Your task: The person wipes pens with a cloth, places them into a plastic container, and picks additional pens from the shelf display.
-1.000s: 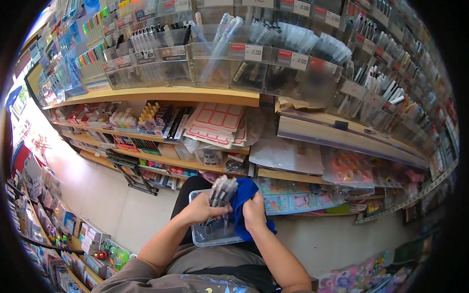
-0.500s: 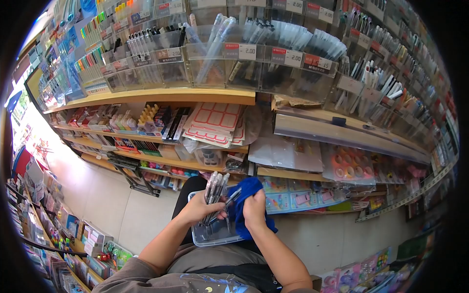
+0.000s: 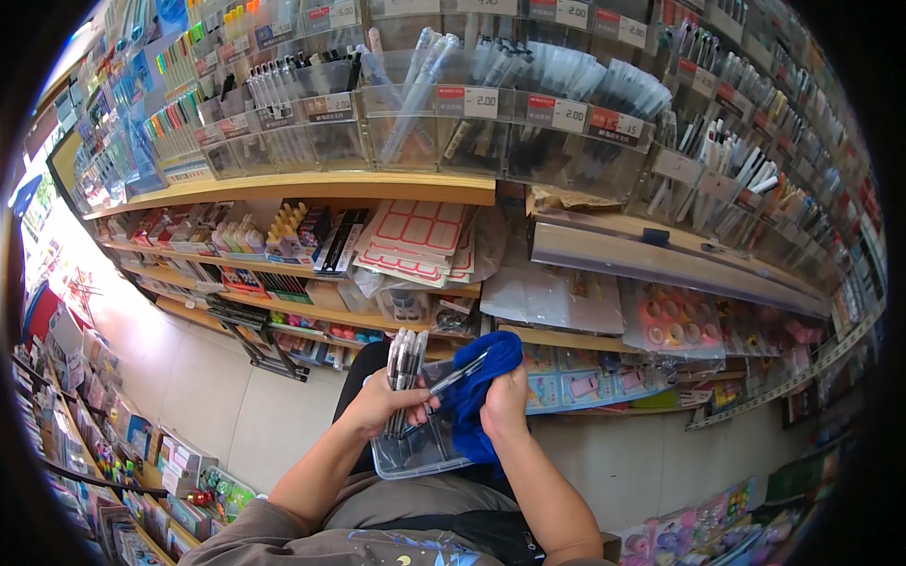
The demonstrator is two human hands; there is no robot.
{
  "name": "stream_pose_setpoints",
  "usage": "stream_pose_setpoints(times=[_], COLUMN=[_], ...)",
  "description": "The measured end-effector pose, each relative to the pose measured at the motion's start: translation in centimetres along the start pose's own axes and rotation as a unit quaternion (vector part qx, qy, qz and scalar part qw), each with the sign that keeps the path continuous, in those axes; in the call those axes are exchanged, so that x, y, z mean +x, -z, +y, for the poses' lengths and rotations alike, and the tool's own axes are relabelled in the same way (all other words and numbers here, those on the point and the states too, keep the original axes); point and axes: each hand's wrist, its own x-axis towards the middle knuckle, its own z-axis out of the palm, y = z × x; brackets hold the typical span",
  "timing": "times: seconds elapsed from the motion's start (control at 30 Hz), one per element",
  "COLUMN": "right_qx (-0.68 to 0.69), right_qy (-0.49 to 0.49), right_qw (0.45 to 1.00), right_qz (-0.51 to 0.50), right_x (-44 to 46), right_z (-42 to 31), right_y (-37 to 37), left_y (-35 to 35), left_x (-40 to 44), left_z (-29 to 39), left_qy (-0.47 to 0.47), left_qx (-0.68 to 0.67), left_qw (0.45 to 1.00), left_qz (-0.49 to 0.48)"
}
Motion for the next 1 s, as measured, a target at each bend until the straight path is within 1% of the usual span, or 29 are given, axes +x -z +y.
stream_pose_setpoints(times=[0.13,0.2,0.23,0.27,0.33,0.4,0.43,0.47,0.53,0.57,0.63,0.67,0.73,0.77,0.87,0.9,1.0], right_qx=[-0.141,-0.199,-0.239,-0.279,-0.224,-0.169,-0.143,-0.102,-0.070,-0.055,-0.027,-0.047,-0.087,-0.063,-0.089,-0.074,-0.012], right_qy=[0.036,0.038,0.039,0.070,0.083,0.034,0.040,0.035,0.045,0.015,-0.045,-0.062,-0.097,-0.123,-0.108,-0.096,-0.093], right_qw=[0.989,0.979,0.969,0.957,0.970,0.984,0.988,0.992,0.995,0.997,0.997,0.997,0.989,0.981,0.981,0.990,0.992], right_qz=[-0.017,-0.017,-0.043,-0.041,-0.044,0.040,0.047,0.068,0.049,0.052,0.056,0.013,-0.074,-0.135,-0.136,-0.079,-0.084], right_x=[-0.5,-1.1,-1.3,-1.5,-1.9,-1.6,-0.9,-0.8,-0.2,-0.4,-1.1,-1.3,-1.7,-2.0,-1.9,-1.6,-1.5], right_z=[0.6,1.2,2.0,3.0,1.6,0.6,1.0,0.6,0.6,0.6,-0.4,-0.2,0.4,0.2,-0.9,-0.2,-0.3], right_y=[-0.6,-0.8,-0.4,0.0,-1.3,-1.9,-1.3,-1.1,-0.3,-0.3,-1.5,-1.3,-1.0,-1.0,-1.6,-1.5,-1.2], left_y=[-0.7,-1.4,-1.8,-2.0,-2.4,-2.6,-2.6,-2.7,-2.9,-2.9,-2.4,-2.1,-1.6,-1.2,-0.8,-0.7,-0.8], left_x=[-0.1,-0.3,-0.3,-0.4,-0.5,-0.5,-0.6,-0.7,-0.8,-0.9,-0.9,-0.9,-0.7,-0.5,-0.4,-0.4,-0.4], left_z=[-0.2,-0.1,0.0,0.0,-0.1,-0.3,-0.4,-0.6,-0.9,-0.9,-0.7,-0.5,-0.6,-0.7,-1.1,-1.2,-1.5], left_qy=[0.018,-0.014,-0.031,-0.044,-0.070,-0.066,-0.065,-0.053,-0.030,-0.010,0.031,0.051,0.067,0.077,0.093,0.096,0.114], left_qx=[-0.029,-0.019,-0.014,-0.004,0.016,0.052,0.070,0.060,0.039,0.022,-0.069,-0.114,-0.154,-0.172,-0.199,-0.206,-0.260], left_qw=[0.999,0.998,0.998,0.997,0.995,0.994,0.994,0.995,0.998,0.999,0.997,0.992,0.986,0.982,0.975,0.973,0.957], left_qz=[0.028,0.050,0.061,0.066,0.075,0.065,0.061,0.055,0.042,0.029,0.000,-0.014,-0.018,-0.021,-0.038,-0.042,-0.061])
